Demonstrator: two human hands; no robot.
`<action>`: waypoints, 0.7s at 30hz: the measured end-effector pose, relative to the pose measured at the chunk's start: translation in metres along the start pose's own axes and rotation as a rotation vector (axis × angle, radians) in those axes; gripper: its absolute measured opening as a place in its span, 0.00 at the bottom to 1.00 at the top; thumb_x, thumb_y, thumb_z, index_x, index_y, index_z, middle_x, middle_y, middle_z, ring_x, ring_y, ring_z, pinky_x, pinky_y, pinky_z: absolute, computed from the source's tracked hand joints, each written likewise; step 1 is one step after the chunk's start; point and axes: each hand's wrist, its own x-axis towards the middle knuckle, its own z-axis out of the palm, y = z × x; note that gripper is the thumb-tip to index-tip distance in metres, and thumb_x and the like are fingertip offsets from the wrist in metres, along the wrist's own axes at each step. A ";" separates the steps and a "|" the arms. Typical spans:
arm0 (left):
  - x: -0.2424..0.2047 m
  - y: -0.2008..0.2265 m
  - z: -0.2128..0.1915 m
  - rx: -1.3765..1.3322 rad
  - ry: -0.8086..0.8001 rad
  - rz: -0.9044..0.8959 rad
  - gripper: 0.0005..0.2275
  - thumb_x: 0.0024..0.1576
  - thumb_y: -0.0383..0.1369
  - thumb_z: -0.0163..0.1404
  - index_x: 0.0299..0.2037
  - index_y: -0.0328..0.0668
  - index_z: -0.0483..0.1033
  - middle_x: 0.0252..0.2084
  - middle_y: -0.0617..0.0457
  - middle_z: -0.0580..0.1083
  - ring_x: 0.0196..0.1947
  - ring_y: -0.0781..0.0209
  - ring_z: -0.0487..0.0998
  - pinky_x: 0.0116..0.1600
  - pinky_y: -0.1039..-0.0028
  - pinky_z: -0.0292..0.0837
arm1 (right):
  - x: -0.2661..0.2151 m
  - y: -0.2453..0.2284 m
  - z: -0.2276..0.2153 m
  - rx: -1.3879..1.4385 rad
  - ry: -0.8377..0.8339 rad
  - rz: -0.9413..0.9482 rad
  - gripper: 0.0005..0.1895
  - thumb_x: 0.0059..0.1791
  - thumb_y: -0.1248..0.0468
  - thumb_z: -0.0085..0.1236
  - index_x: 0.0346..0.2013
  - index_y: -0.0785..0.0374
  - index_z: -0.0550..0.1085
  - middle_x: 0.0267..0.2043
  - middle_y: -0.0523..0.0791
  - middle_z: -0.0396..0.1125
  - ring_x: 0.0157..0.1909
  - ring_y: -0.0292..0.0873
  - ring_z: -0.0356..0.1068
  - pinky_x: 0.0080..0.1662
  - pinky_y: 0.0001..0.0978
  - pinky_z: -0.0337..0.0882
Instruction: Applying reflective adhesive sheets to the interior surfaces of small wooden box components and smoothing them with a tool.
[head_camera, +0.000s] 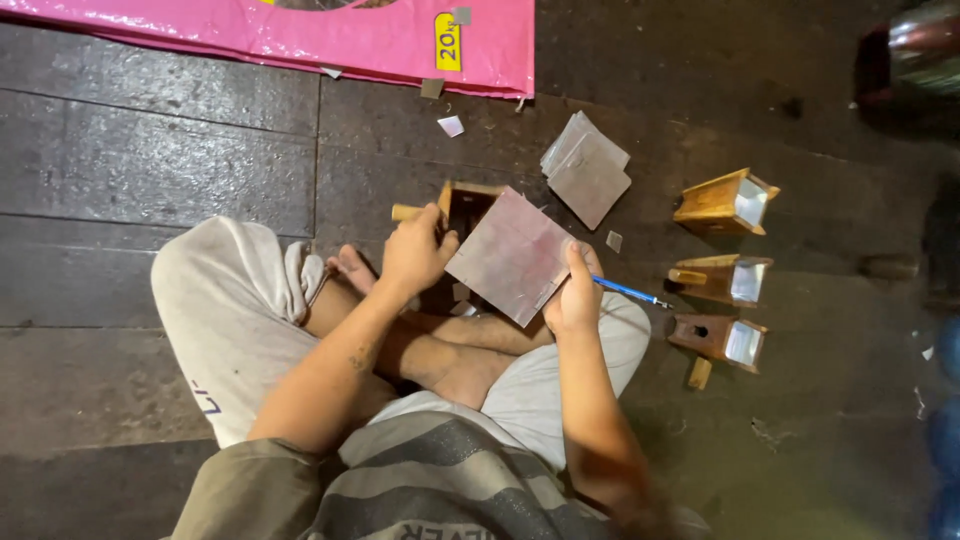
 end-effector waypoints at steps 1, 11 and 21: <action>-0.001 -0.003 0.004 -0.050 -0.012 -0.009 0.10 0.56 0.39 0.55 0.40 0.49 0.69 0.32 0.47 0.76 0.35 0.36 0.82 0.41 0.49 0.78 | 0.003 0.007 -0.002 -0.015 -0.005 0.019 0.07 0.54 0.62 0.57 0.33 0.58 0.71 0.31 0.47 0.74 0.36 0.43 0.77 0.44 0.38 0.80; 0.004 0.004 -0.020 -0.124 -0.081 -0.030 0.16 0.49 0.32 0.55 0.48 0.51 0.69 0.37 0.47 0.74 0.42 0.36 0.81 0.48 0.47 0.76 | 0.033 0.031 -0.013 -0.119 -0.152 0.120 0.07 0.52 0.63 0.60 0.32 0.59 0.72 0.28 0.46 0.73 0.32 0.40 0.76 0.40 0.34 0.79; 0.006 0.010 -0.030 -0.356 -0.058 -0.123 0.09 0.58 0.35 0.51 0.48 0.50 0.75 0.34 0.43 0.80 0.38 0.43 0.83 0.43 0.57 0.79 | 0.038 0.038 -0.001 -0.203 -0.285 0.154 0.08 0.51 0.63 0.63 0.33 0.59 0.71 0.25 0.42 0.69 0.28 0.35 0.72 0.36 0.25 0.74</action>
